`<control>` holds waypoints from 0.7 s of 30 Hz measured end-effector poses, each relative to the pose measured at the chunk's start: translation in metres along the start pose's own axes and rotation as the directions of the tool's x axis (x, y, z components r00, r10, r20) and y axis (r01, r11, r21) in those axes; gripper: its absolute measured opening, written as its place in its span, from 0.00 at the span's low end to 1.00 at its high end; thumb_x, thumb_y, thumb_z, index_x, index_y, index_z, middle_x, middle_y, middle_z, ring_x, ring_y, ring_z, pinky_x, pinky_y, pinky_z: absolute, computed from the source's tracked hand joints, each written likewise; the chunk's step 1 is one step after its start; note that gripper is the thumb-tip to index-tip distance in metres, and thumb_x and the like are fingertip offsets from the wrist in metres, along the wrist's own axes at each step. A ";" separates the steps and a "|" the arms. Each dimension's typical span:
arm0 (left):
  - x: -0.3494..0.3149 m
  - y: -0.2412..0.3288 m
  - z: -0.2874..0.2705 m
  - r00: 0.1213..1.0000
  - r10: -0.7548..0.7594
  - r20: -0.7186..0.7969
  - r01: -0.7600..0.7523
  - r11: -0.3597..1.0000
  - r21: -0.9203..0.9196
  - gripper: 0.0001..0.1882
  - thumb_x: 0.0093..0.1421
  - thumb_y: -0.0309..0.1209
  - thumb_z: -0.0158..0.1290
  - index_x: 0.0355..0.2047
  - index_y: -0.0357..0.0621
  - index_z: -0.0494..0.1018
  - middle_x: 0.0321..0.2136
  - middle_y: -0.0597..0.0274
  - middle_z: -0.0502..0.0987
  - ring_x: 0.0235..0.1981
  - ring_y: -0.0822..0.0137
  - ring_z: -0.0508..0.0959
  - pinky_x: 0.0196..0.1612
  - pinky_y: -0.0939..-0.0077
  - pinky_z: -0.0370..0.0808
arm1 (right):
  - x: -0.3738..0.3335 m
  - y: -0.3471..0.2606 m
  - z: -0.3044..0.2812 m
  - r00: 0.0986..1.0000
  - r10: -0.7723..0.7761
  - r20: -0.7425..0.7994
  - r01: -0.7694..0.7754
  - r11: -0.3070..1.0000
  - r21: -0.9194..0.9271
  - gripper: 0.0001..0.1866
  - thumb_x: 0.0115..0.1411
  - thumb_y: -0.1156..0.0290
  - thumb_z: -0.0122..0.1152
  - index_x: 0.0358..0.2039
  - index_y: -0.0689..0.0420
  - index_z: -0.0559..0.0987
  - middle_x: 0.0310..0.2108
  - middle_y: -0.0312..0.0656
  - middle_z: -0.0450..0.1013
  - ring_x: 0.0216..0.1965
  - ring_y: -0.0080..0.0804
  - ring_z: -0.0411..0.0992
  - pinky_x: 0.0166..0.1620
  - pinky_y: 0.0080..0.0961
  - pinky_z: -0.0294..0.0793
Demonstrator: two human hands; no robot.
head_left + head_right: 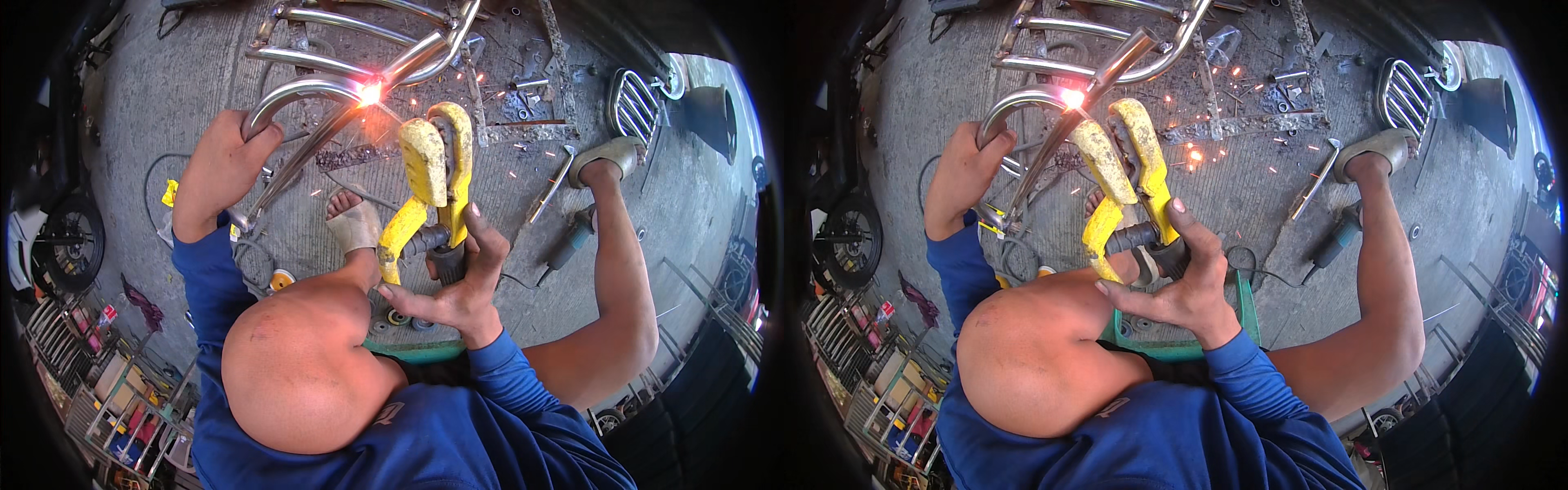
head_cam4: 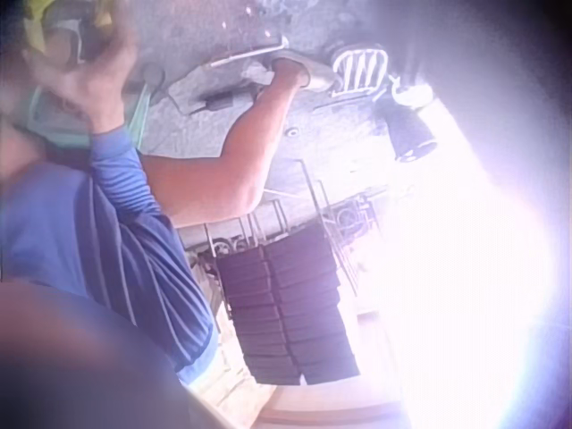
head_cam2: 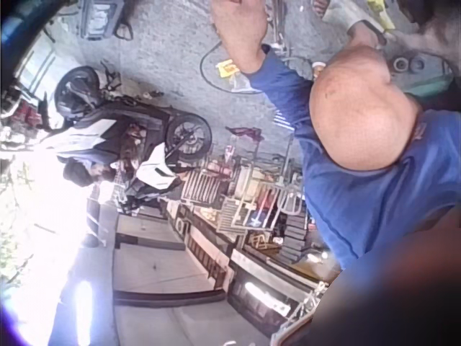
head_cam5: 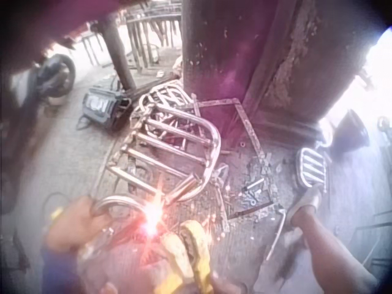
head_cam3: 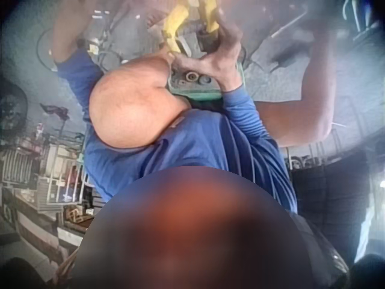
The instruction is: The person welds a curved metal frame using a handheld welding torch, creating bright sparks. They reposition the frame several times to weld different joints. After welding, they pour water from a plastic bottle onto the hot metal to cool it.
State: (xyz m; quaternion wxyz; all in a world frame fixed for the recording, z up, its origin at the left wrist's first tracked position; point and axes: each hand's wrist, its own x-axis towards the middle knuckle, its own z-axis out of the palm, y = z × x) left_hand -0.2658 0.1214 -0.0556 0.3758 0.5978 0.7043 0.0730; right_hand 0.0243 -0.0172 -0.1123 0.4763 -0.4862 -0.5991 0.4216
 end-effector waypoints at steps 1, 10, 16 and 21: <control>0.000 0.000 0.000 1.000 0.017 -0.005 -0.017 1.000 -0.015 0.21 0.64 0.39 0.55 0.27 0.28 0.74 0.15 0.49 0.64 0.19 0.65 0.68 0.28 0.59 0.67 | 0.000 0.001 0.000 1.000 -0.009 0.001 0.009 1.000 0.015 0.63 0.36 0.61 0.91 0.68 0.62 0.59 0.52 0.52 0.74 0.49 0.43 0.81 0.51 0.37 0.83; 0.003 -0.006 0.000 1.000 -0.006 0.010 0.007 0.994 -0.106 0.22 0.61 0.41 0.54 0.27 0.27 0.73 0.15 0.51 0.63 0.19 0.66 0.67 0.27 0.59 0.65 | 0.004 0.000 0.002 0.998 -0.053 -0.021 0.051 0.996 -0.069 0.63 0.36 0.60 0.91 0.67 0.62 0.59 0.52 0.53 0.74 0.48 0.42 0.82 0.48 0.37 0.85; 0.004 -0.005 -0.001 0.999 -0.049 0.004 0.049 0.998 -0.040 0.21 0.62 0.40 0.54 0.27 0.28 0.73 0.14 0.54 0.64 0.19 0.69 0.68 0.26 0.61 0.65 | 0.012 -0.001 0.004 0.997 -0.080 -0.016 0.079 0.996 -0.030 0.62 0.38 0.60 0.91 0.67 0.62 0.59 0.52 0.54 0.75 0.47 0.42 0.82 0.47 0.37 0.86; 0.002 -0.005 0.000 1.000 0.008 -0.020 -0.008 1.000 -0.027 0.20 0.63 0.39 0.55 0.28 0.28 0.74 0.15 0.51 0.67 0.19 0.67 0.70 0.27 0.61 0.66 | 0.012 -0.003 0.003 0.995 -0.100 0.031 0.100 0.995 0.001 0.61 0.40 0.66 0.89 0.69 0.59 0.56 0.60 0.54 0.67 0.55 0.44 0.78 0.55 0.40 0.82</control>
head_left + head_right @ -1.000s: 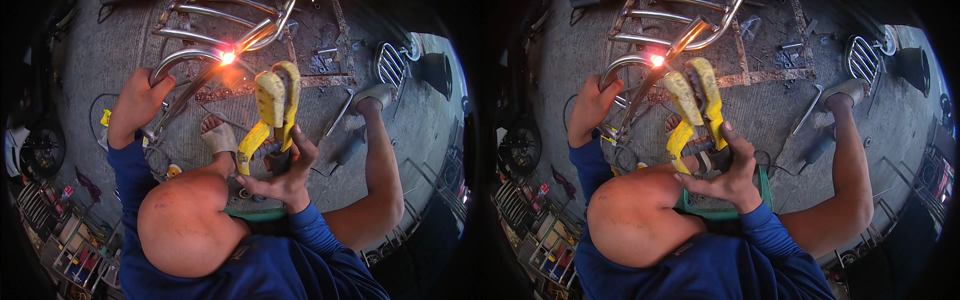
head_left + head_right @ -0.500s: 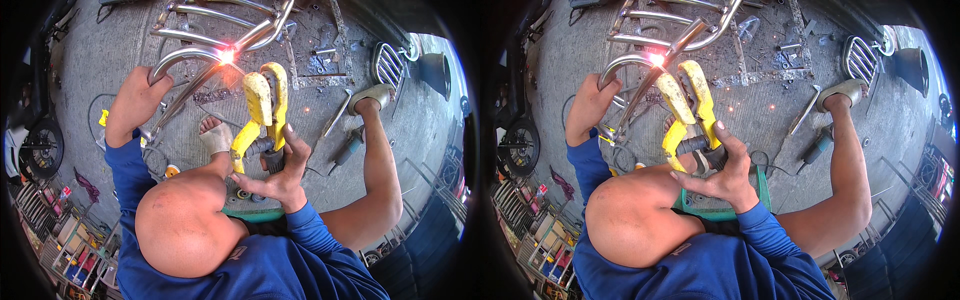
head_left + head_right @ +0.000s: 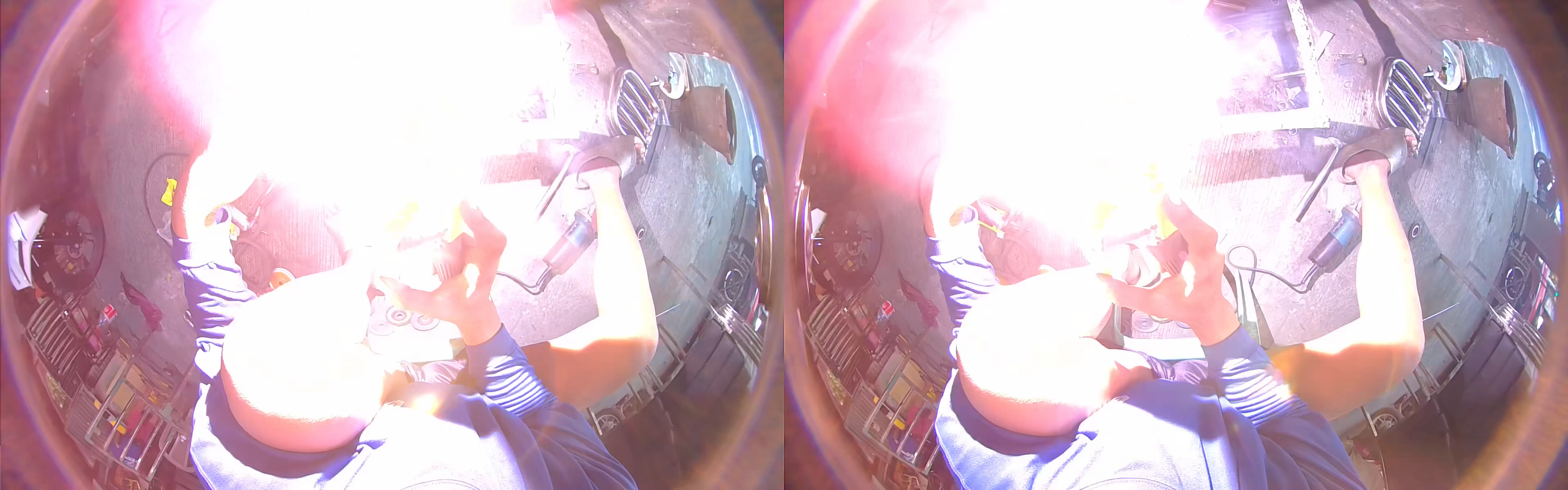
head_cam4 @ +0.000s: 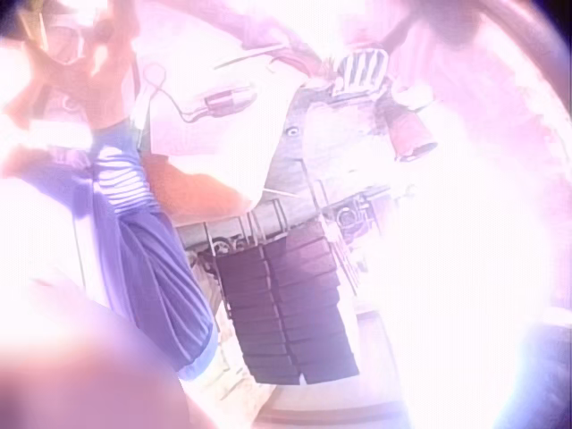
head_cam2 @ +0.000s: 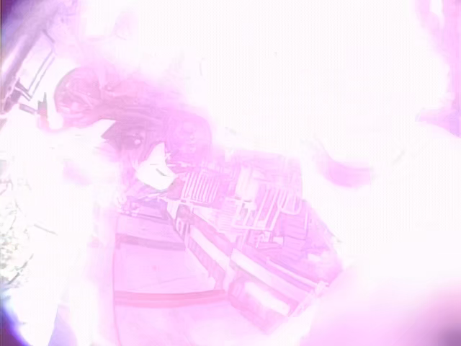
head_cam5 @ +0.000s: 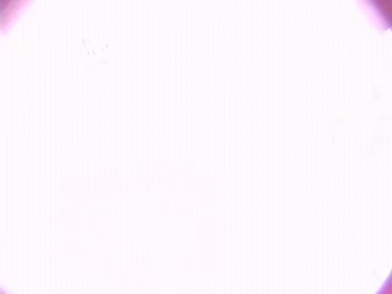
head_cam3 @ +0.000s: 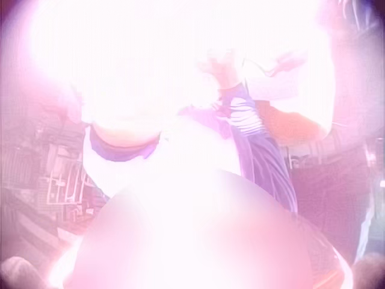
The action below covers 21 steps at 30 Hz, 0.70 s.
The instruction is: The person welds a curved metal frame using a handheld welding torch, creating bright sparks. They reposition the frame several times to weld different joints. After welding, they pour water from a plastic bottle onto the hot metal to cool it.
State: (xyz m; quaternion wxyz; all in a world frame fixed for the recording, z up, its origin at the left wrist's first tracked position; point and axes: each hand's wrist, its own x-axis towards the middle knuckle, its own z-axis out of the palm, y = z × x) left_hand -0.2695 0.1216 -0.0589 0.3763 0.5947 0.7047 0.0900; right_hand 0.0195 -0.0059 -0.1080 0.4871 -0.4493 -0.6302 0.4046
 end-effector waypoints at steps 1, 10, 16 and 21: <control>0.000 0.000 0.000 0.999 0.024 -0.022 -0.024 1.000 0.004 0.20 0.64 0.38 0.55 0.28 0.28 0.74 0.16 0.49 0.68 0.19 0.66 0.70 0.27 0.60 0.66 | -0.002 -0.002 -0.001 0.998 0.055 0.022 -0.057 0.986 0.159 0.63 0.40 0.68 0.89 0.70 0.57 0.54 0.62 0.54 0.64 0.58 0.45 0.76 0.58 0.41 0.81; 0.005 0.002 -0.003 0.998 0.045 0.033 -0.047 0.998 0.041 0.19 0.63 0.38 0.56 0.30 0.28 0.75 0.17 0.43 0.67 0.19 0.60 0.71 0.29 0.58 0.69 | -0.011 0.003 -0.016 0.965 0.259 -0.040 -0.247 0.951 0.188 0.68 0.40 0.60 0.90 0.71 0.56 0.47 0.63 0.53 0.59 0.60 0.47 0.71 0.60 0.42 0.76; 0.014 0.005 -0.004 0.993 0.061 0.097 -0.075 0.987 0.145 0.20 0.63 0.39 0.57 0.30 0.28 0.74 0.17 0.43 0.66 0.19 0.59 0.70 0.29 0.56 0.69 | -0.010 -0.005 -0.026 0.945 0.323 -0.045 -0.309 0.932 0.190 0.65 0.42 0.64 0.88 0.70 0.53 0.48 0.49 0.50 0.71 0.37 0.27 0.74 0.38 0.24 0.76; 0.009 0.031 -0.019 0.992 0.105 0.074 -0.118 0.971 0.206 0.22 0.63 0.41 0.57 0.30 0.28 0.75 0.18 0.42 0.69 0.20 0.56 0.72 0.31 0.54 0.70 | -0.008 -0.024 -0.050 0.921 0.353 -0.166 -0.307 0.918 0.252 0.64 0.43 0.65 0.87 0.71 0.49 0.48 0.34 0.37 0.71 0.25 0.17 0.66 0.27 0.17 0.65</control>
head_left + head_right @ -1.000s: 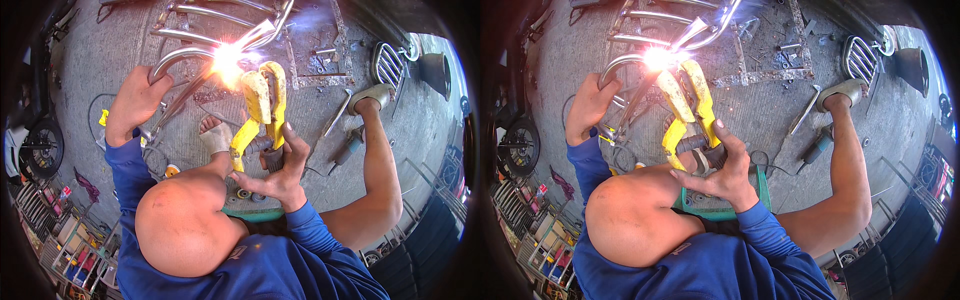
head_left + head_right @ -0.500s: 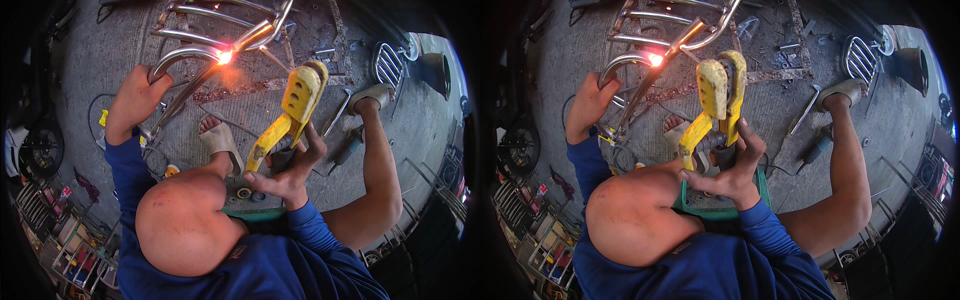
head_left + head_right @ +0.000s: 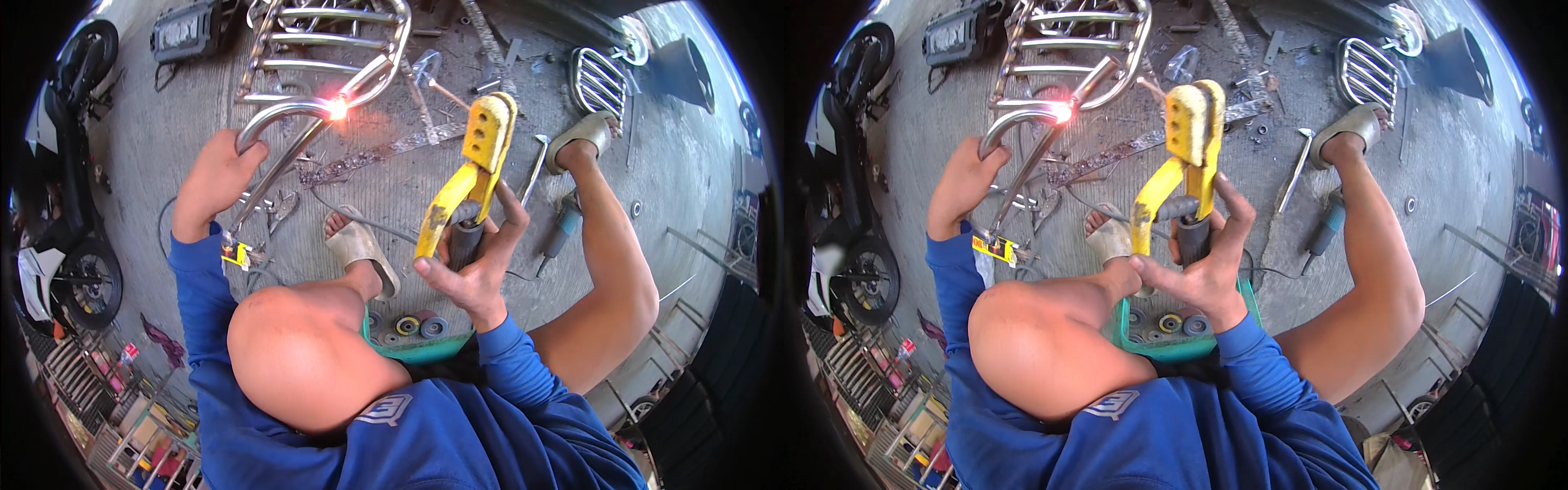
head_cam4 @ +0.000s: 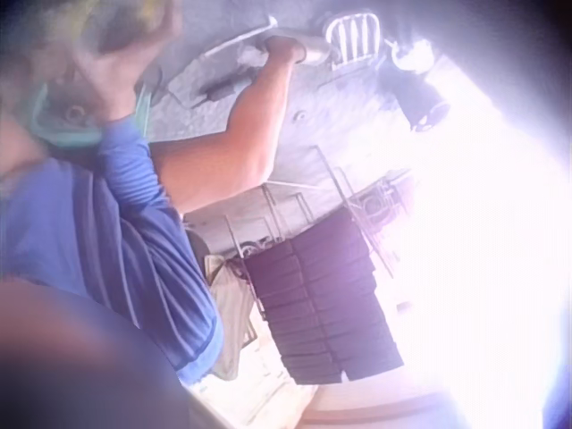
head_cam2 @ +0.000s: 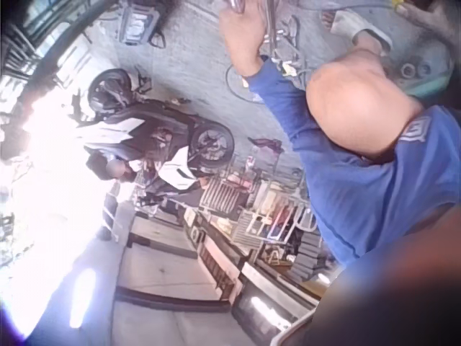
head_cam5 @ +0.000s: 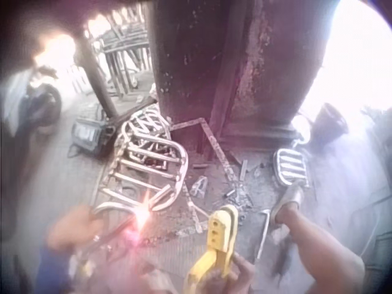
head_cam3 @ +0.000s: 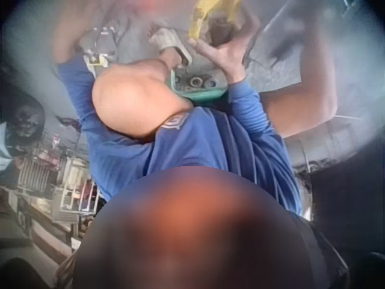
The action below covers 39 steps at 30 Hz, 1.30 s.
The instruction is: The person welds a curved metal frame using a handheld welding torch, creating bright sparks. They reposition the frame several times to weld different joints. After welding, they pour water from a plastic bottle onto the hot metal to cool it.
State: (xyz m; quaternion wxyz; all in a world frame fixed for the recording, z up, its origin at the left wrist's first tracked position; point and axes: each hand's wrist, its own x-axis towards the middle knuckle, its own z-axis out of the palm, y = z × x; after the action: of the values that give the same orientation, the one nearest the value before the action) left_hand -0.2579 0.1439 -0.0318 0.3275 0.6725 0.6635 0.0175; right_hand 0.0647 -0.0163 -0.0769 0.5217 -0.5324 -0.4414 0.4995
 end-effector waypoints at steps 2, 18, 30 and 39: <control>-0.007 0.018 -0.023 0.999 -0.025 -0.046 0.026 1.000 0.012 0.22 0.64 0.42 0.57 0.31 0.28 0.75 0.19 0.40 0.71 0.20 0.54 0.74 0.32 0.53 0.70 | 0.001 -0.014 -0.012 0.998 -0.015 -0.068 0.018 0.999 0.037 0.64 0.43 0.66 0.87 0.71 0.48 0.47 0.35 0.38 0.71 0.26 0.17 0.67 0.27 0.17 0.65; -0.045 0.206 -0.080 0.901 0.251 -0.355 -0.424 0.687 -0.591 0.14 0.69 0.38 0.55 0.30 0.43 0.72 0.13 0.75 0.61 0.09 0.79 0.59 0.14 0.79 0.55 | -0.039 -0.117 -0.087 0.897 -0.220 -0.384 0.299 0.941 0.160 0.64 0.46 0.50 0.82 0.74 0.46 0.47 0.52 0.47 0.68 0.38 0.31 0.75 0.36 0.25 0.77; 0.082 0.220 0.019 0.912 0.378 0.157 -0.367 0.925 -0.098 0.22 0.64 0.43 0.53 0.33 0.29 0.78 0.16 0.56 0.73 0.15 0.64 0.71 0.23 0.64 0.69 | -0.075 -0.093 -0.123 0.897 -0.131 -0.421 0.212 0.966 0.150 0.70 0.39 0.44 0.87 0.73 0.51 0.49 0.60 0.44 0.62 0.53 0.34 0.69 0.52 0.32 0.75; 0.153 0.194 0.061 0.910 0.287 0.298 -0.316 0.947 0.054 0.23 0.64 0.44 0.57 0.38 0.30 0.78 0.26 0.48 0.79 0.29 0.55 0.80 0.37 0.59 0.75 | -0.069 -0.077 -0.132 0.901 0.045 -0.430 0.103 0.944 0.315 0.74 0.36 0.48 0.89 0.74 0.46 0.45 0.44 0.45 0.71 0.34 0.30 0.75 0.34 0.25 0.79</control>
State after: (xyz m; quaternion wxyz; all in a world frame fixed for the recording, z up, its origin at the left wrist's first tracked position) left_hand -0.0408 0.2757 -0.0524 0.3787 0.7780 0.4973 -0.0632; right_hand 0.1916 -0.0947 -0.0005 0.6954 -0.5282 -0.2328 0.4279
